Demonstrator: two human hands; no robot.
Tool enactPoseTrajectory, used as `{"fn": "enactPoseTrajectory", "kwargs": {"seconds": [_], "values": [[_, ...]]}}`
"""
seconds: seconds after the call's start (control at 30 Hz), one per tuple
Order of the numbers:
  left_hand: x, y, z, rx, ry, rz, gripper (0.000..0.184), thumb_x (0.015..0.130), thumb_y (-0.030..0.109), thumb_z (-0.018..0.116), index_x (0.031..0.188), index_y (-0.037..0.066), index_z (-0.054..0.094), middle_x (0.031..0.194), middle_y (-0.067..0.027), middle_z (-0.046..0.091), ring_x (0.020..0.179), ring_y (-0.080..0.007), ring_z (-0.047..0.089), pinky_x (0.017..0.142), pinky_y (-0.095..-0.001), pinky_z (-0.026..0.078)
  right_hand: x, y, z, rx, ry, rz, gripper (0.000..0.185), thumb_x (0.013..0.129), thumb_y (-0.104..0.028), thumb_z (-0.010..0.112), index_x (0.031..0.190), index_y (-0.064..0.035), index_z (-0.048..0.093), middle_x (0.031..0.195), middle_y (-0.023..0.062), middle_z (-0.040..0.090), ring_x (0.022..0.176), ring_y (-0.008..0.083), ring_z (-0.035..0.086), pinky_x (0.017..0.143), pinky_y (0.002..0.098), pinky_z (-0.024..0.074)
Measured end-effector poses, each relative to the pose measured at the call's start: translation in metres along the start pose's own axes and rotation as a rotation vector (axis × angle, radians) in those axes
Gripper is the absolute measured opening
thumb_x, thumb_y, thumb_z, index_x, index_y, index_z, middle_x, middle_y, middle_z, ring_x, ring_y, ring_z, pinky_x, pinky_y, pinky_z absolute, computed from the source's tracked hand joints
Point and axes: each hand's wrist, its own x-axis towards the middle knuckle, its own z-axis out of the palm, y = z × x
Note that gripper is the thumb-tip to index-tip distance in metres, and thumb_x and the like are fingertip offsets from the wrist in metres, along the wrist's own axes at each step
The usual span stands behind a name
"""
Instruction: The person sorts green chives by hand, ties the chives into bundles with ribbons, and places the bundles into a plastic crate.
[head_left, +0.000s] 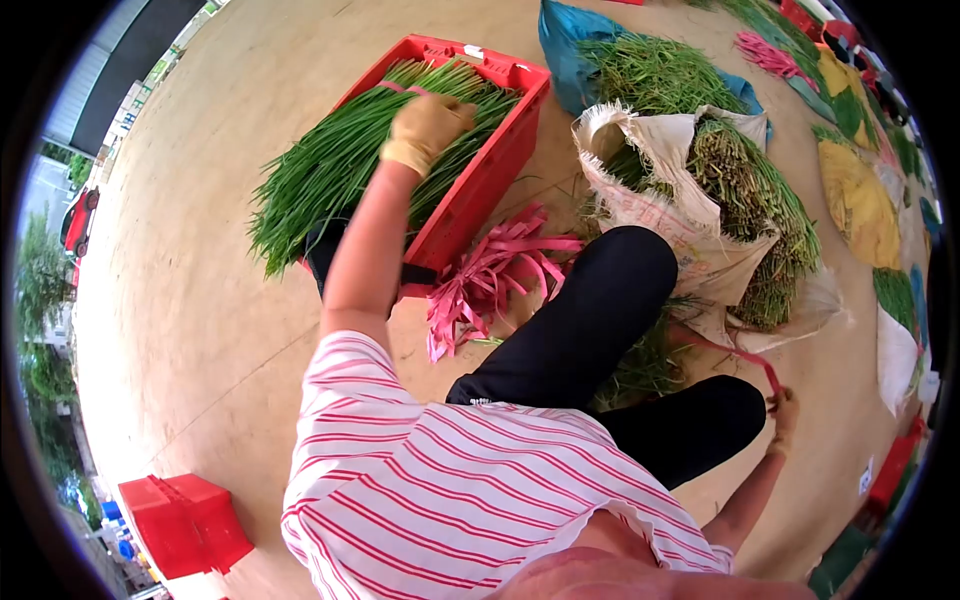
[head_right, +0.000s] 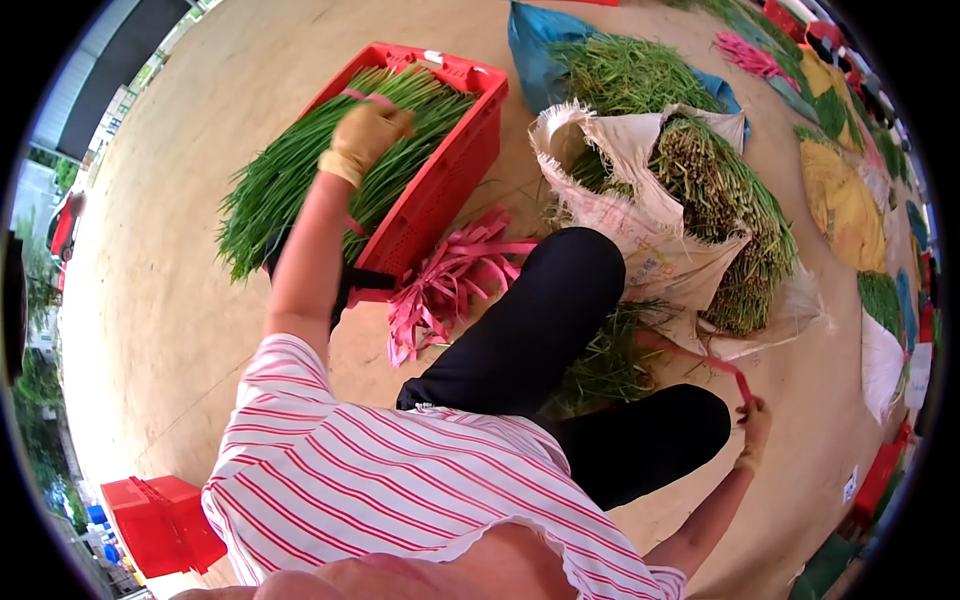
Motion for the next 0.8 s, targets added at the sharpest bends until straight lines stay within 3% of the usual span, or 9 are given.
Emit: {"fn": "enactPoseTrajectory", "kwargs": {"seconds": [0.07, 0.2, 0.27, 0.4, 0.5, 0.63, 0.7, 0.73, 0.8], "values": [[0.024, -0.067, -0.035, 0.259, -0.131, -0.092, 0.027, 0.071, 0.032, 0.056, 0.077, 0.008, 0.068, 0.079, -0.0116, 0.065, 0.079, -0.0283, 0.062, 0.071, -0.037, 0.047, -0.026, 0.045, 0.005, 0.088, 0.024, 0.072, 0.021, 0.088, -0.014, 0.045, 0.096, 0.0012, 0.057, 0.063, 0.0062, 0.059, 0.043, 0.0105, 0.05, 0.038, 0.0224, 0.0399], [0.013, -0.19, -0.051, 0.408, -0.382, -0.516, 0.013, 0.065, 0.016, 0.065, 0.064, 0.003, 0.065, 0.057, -0.0107, 0.06, 0.052, -0.0191, 0.059, 0.051, -0.0331, 0.045, -0.077, 0.123, 0.021, 0.213, 0.07, 0.233, 0.02, 0.087, -0.014, 0.05, 0.094, 0.0013, 0.059, 0.065, 0.005, 0.058, 0.051, 0.0134, 0.055, 0.041, 0.0257, 0.0458], [-0.002, -0.22, -0.045, 0.312, -0.366, -0.601, 0.016, 0.072, 0.002, 0.052, 0.062, 0.003, 0.065, 0.052, -0.0076, 0.055, 0.045, -0.0141, 0.049, 0.04, -0.0324, 0.035, -0.091, 0.155, 0.032, 0.228, 0.13, 0.344, 0.02, 0.087, -0.013, 0.049, 0.096, 0.0017, 0.058, 0.065, 0.0069, 0.059, 0.052, 0.0148, 0.056, 0.042, 0.027, 0.0465], [-0.003, -0.262, -0.029, -0.014, -0.4, -0.647, 0.015, 0.073, 0.001, 0.051, 0.066, 0.001, 0.065, 0.055, -0.0078, 0.056, 0.045, -0.0139, 0.046, 0.041, -0.0335, 0.034, -0.108, 0.182, 0.037, 0.255, 0.134, 0.42, 0.019, 0.088, -0.013, 0.046, 0.097, 0.0019, 0.055, 0.066, 0.009, 0.06, 0.05, 0.0157, 0.056, 0.041, 0.0257, 0.0454], [0.009, -0.291, -0.022, 0.569, -0.44, -0.243, 0.015, 0.073, 0.009, 0.054, 0.065, 0.0, 0.063, 0.058, -0.0085, 0.058, 0.05, -0.0187, 0.053, 0.047, -0.0312, 0.039, -0.113, 0.18, 0.039, 0.26, 0.181, 0.452, 0.019, 0.089, -0.013, 0.047, 0.098, 0.0017, 0.055, 0.066, 0.0094, 0.061, 0.049, 0.0157, 0.056, 0.041, 0.0253, 0.0455], [-0.005, -0.215, -0.028, 0.352, -0.145, -0.556, 0.018, 0.072, 0.018, 0.057, 0.063, 0.003, 0.063, 0.061, -0.0096, 0.06, 0.054, -0.0205, 0.057, 0.051, -0.0316, 0.043, -0.113, 0.169, 0.041, 0.26, 0.195, 0.445, 0.019, 0.088, -0.013, 0.047, 0.097, 0.0016, 0.056, 0.065, 0.0088, 0.06, 0.05, 0.0156, 0.056, 0.042, 0.0258, 0.046], [-0.001, -0.215, -0.027, 0.412, -0.199, -0.601, 0.028, 0.071, 0.033, 0.059, 0.075, 0.006, 0.068, 0.081, -0.0146, 0.065, 0.077, -0.0282, 0.063, 0.069, -0.0351, 0.049, -0.114, 0.165, 0.041, 0.265, 0.199, 0.438, 0.019, 0.087, -0.013, 0.048, 0.096, 0.0014, 0.057, 0.065, 0.0081, 0.06, 0.051, 0.0154, 0.055, 0.043, 0.0265, 0.0462], [0.001, -0.223, -0.023, 0.41, -0.208, -0.592, 0.028, 0.071, 0.033, 0.059, 0.075, 0.006, 0.068, 0.081, -0.0146, 0.065, 0.077, -0.0282, 0.063, 0.069, -0.0351, 0.049, -0.115, 0.166, 0.042, 0.258, 0.204, 0.437, 0.019, 0.087, -0.013, 0.047, 0.096, 0.0013, 0.057, 0.065, 0.0081, 0.06, 0.052, 0.0155, 0.056, 0.044, 0.0264, 0.0462], [0.002, -0.242, -0.015, 0.43, -0.139, -0.509, 0.02, 0.071, 0.023, 0.058, 0.065, 0.006, 0.064, 0.063, -0.0117, 0.062, 0.057, -0.0214, 0.06, 0.055, -0.0346, 0.046, -0.115, 0.167, 0.043, 0.254, 0.214, 0.441, 0.019, 0.087, -0.013, 0.047, 0.096, 0.0011, 0.057, 0.065, 0.0081, 0.06, 0.052, 0.0157, 0.056, 0.044, 0.0264, 0.0462]]}}
